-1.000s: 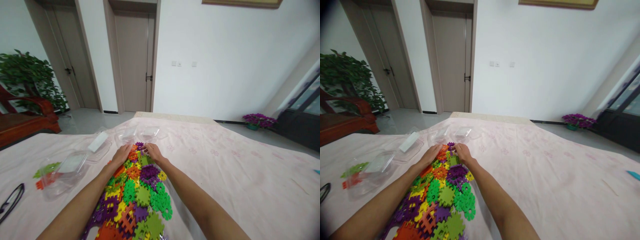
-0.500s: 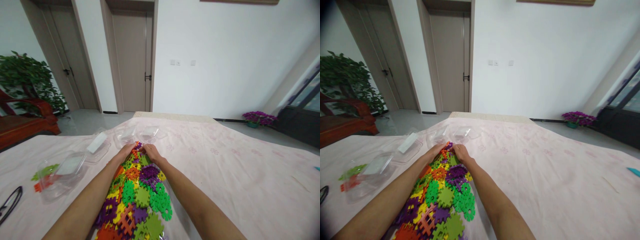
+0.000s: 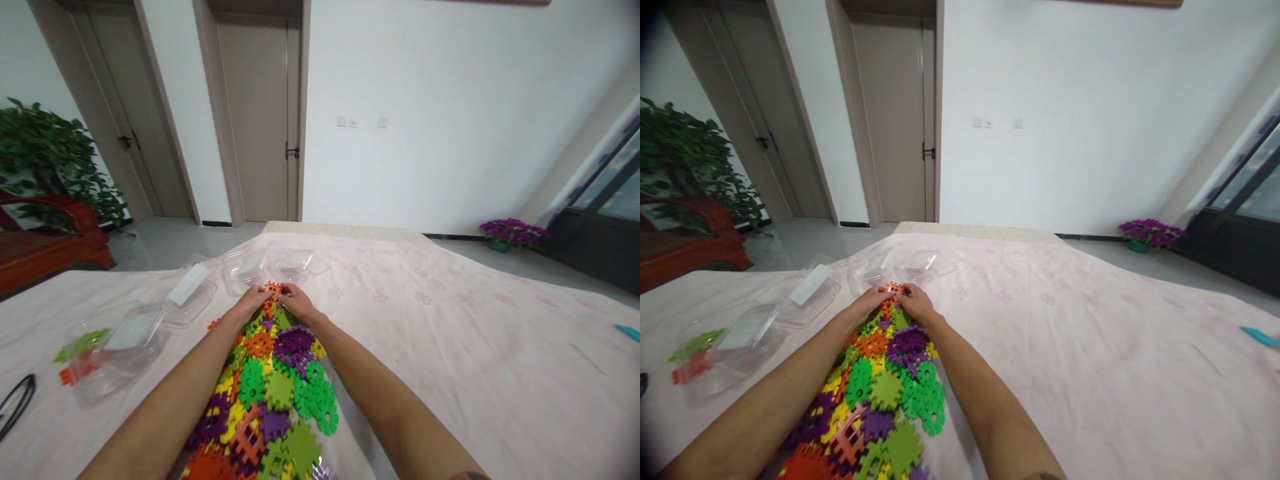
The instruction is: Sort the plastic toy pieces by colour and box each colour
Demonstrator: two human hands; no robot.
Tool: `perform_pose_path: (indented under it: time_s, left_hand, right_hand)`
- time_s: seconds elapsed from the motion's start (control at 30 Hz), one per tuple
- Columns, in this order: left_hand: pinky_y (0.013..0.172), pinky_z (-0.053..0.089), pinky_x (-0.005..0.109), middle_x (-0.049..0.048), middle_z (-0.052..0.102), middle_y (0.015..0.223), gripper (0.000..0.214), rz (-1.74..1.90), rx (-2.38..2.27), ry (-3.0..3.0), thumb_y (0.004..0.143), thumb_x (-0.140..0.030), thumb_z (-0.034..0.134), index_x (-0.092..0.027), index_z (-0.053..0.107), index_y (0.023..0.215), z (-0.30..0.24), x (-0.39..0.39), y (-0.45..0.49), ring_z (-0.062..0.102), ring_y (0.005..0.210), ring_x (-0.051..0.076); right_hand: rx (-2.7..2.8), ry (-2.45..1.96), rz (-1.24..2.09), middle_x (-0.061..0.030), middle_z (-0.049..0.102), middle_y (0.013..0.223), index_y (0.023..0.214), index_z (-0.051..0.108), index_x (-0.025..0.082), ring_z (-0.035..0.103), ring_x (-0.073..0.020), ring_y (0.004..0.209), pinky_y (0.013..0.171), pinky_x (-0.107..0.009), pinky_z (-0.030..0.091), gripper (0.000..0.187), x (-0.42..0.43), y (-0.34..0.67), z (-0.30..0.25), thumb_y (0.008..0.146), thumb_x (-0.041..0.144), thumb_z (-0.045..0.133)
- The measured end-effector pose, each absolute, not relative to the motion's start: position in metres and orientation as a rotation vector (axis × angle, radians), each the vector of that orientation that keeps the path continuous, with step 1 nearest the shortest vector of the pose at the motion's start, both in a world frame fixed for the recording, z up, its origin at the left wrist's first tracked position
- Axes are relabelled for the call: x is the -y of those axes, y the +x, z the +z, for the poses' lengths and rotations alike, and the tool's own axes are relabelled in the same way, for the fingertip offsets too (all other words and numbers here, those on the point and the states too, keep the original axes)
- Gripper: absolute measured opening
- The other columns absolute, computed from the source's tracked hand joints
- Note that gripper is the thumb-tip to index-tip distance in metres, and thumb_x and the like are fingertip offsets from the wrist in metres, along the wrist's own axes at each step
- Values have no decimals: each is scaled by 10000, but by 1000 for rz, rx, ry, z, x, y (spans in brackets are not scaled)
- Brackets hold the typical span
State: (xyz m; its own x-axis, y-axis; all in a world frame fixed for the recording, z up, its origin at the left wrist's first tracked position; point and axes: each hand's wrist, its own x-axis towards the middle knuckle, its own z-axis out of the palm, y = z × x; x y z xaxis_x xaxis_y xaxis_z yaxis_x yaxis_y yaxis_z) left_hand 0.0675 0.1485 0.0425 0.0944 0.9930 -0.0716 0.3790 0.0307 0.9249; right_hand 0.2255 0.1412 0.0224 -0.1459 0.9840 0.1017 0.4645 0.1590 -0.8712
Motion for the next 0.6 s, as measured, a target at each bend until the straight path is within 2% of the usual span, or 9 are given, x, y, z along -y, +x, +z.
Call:
perform_pose_path:
  time_s: [0.1, 0.2, 0.37, 0.43, 0.53, 0.6]
  left_hand:
    - [729, 552, 387, 76, 721, 825, 484, 934, -1381, 1512, 692, -562, 649, -149, 630, 944, 54, -131, 65, 695, 797, 265]
    - [887, 521, 397, 61, 716, 995, 479, 1004, -1375, 1600, 683, -506, 692, -174, 627, 1022, 73, -104, 55, 665, 978, 272]
    - [1027, 462, 408, 66, 683, 1202, 457, 754, -1167, 2152, 810, -496, 648, -227, 644, 1179, 100, -43, 9, 626, 1129, 271]
    - [1133, 369, 452, 89, 566, 1425, 666, 627, -1134, 2366, 735, -525, 735, -265, 594, 1332, 97, -14, -16, 508, 1319, 321]
    - [1147, 346, 531, 135, 321, 1622, 1261, 425, -1228, 2500, 527, -626, 846, -314, 247, 1591, 70, 31, -51, 353, 1442, 413]
    - [1139, 348, 564, 147, 197, 1667, 1446, 327, -1313, 2542, 418, -623, 883, -344, 120, 1614, 44, 57, -66, 306, 1458, 460]
  right_hand:
    - [1494, -1116, 1172, -31, 701, 1071, 1266, 589, 209, 648, -213, 986, 904, -366, 512, 474, -131, 221, 22, 800, 276, 639]
    - [1473, -874, 1260, -30, 700, 1094, 1179, 626, 194, 640, -216, 1024, 966, -374, 491, 473, -109, 223, 36, 718, 264, 705]
    - [1710, -752, 1531, -56, 713, 1128, 1167, 687, 205, 653, -240, 1046, 988, -417, 486, 488, -72, 261, 70, 738, 423, 770]
    - [1802, -882, 1446, -81, 701, 1190, 1170, 704, 200, 633, -264, 1118, 1027, -446, 461, 502, -67, 281, 77, 787, 524, 728]
    - [1906, -1143, 1135, -109, 642, 1334, 1226, 691, 199, 571, -293, 1241, 1103, -471, 398, 562, -70, 302, 77, 864, 622, 615]
    - [2001, -1255, 972, -106, 625, 1369, 1256, 674, 207, 553, -295, 1268, 1118, -467, 382, 558, -73, 304, 74, 913, 627, 543]
